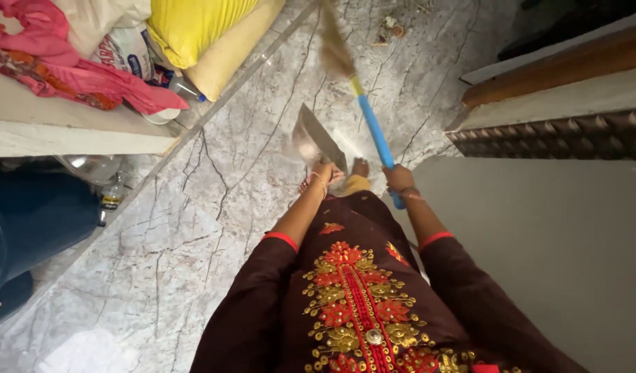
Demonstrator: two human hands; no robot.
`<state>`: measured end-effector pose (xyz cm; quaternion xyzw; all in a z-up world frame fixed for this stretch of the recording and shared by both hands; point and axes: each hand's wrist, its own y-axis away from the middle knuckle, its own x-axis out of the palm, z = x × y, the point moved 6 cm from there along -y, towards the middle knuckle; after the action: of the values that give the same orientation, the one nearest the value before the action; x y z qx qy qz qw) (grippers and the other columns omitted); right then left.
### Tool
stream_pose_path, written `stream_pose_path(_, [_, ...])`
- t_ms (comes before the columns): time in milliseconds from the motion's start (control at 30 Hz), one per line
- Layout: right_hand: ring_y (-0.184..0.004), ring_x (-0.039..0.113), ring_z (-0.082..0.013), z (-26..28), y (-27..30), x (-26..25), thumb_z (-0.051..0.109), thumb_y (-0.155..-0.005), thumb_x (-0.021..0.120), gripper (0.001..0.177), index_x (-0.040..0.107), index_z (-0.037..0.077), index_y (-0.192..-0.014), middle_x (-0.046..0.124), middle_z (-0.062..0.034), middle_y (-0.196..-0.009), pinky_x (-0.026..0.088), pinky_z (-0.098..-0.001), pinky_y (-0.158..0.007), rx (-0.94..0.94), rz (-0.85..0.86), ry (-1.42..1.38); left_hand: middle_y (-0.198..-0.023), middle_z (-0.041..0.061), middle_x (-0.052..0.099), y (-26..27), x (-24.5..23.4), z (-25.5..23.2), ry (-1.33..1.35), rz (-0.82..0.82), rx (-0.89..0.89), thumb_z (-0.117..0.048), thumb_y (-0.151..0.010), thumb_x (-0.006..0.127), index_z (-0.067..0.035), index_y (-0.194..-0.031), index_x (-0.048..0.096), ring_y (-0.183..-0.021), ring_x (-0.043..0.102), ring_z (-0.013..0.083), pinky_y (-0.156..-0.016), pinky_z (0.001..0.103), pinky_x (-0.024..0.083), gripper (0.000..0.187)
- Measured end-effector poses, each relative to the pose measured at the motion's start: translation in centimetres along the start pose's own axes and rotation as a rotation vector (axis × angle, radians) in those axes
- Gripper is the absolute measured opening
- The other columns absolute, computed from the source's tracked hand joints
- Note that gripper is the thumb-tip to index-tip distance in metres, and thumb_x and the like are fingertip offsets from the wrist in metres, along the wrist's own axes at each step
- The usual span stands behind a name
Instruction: Sweeping the floor with a broom and collecting dust and debris in a dustpan.
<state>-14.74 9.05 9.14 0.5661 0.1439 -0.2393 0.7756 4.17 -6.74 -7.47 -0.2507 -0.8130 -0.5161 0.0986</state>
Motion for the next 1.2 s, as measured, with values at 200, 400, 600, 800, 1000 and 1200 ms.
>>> stream_pose_path(200, [-0.066,0.072,-0.0453,4.2,7.3,-0.1,0.041,-0.098,0.057,0.044,0.052,-0.001,-0.106,0.07,-0.0292,-0.075,0.058,-0.0545,-0.063,-0.344,-0.28,0.121,-0.097,0.029,0.07,-0.5,4.1,-1.8,0.124,0.033,-0.126,-0.018,-0.089,0.06,0.012,-0.11,0.055,-0.083,0.076,0.0382,-0.068,0.044,0.066,0.037])
stream_pose_path(400, [-0.087,0.069,-0.0482,5.4,0.3,-1.7,0.047,-0.097,0.059,0.049,0.057,0.002,-0.116,0.071,-0.029,-0.09,0.055,-0.0582,-0.076,-0.37,-0.191,0.419,-0.101,0.032,0.068,-4.9,9.8,-3.2,0.104,0.207,-0.065,-0.017,-0.093,0.06,0.016,-0.106,0.058,-0.094,0.074,0.0446,-0.077,0.046,0.069,0.035])
stream_pose_path(600, [-0.095,0.07,-0.0454,-2.8,-10.9,-8.0,0.049,-0.098,0.055,0.05,0.063,0.005,-0.119,0.072,-0.0232,-0.102,0.055,-0.057,-0.083,-0.332,-0.214,0.581,-0.094,0.023,0.059,-6.5,11.1,-6.8,-0.158,0.078,-0.279,-0.01,-0.087,0.062,0.008,-0.1,0.05,-0.087,0.071,0.0409,-0.071,0.049,0.068,0.024])
stream_pose_path(800, [-0.092,0.068,-0.0486,-0.5,-5.9,-12.5,0.048,-0.099,0.056,0.05,0.064,0.0,-0.113,0.07,-0.0274,-0.097,0.055,-0.0555,-0.082,-0.1,-0.363,0.175,-0.085,0.022,0.071,-10.7,15.5,-9.4,-0.24,0.135,-0.235,-0.009,-0.086,0.061,0.009,-0.097,0.059,-0.076,0.077,0.0328,-0.067,0.035,0.067,0.021])
stream_pose_path(1000, [-0.085,0.07,-0.0467,1.4,-0.9,-10.0,0.045,-0.098,0.058,0.045,0.061,0.002,-0.111,0.071,-0.0268,-0.088,0.055,-0.0547,-0.08,-0.275,-0.287,0.056,-0.082,0.027,0.066,-13.6,20.7,-15.1,-0.454,0.142,-0.097,-0.004,-0.083,0.058,0.014,-0.093,0.061,-0.071,0.078,0.0357,-0.06,0.037,0.067,0.021])
stream_pose_path(1200, [-0.105,0.068,-0.0428,8.3,-3.8,-10.5,0.043,-0.099,0.055,0.043,0.058,0.007,-0.123,0.071,-0.0223,-0.108,0.053,-0.0538,-0.092,0.006,-0.154,0.424,-0.088,0.029,0.07,-12.4,21.9,-18.5,-0.65,0.003,-0.193,-0.003,-0.082,0.061,0.013,-0.095,0.065,-0.074,0.076,0.0388,-0.059,0.039,0.063,0.022])
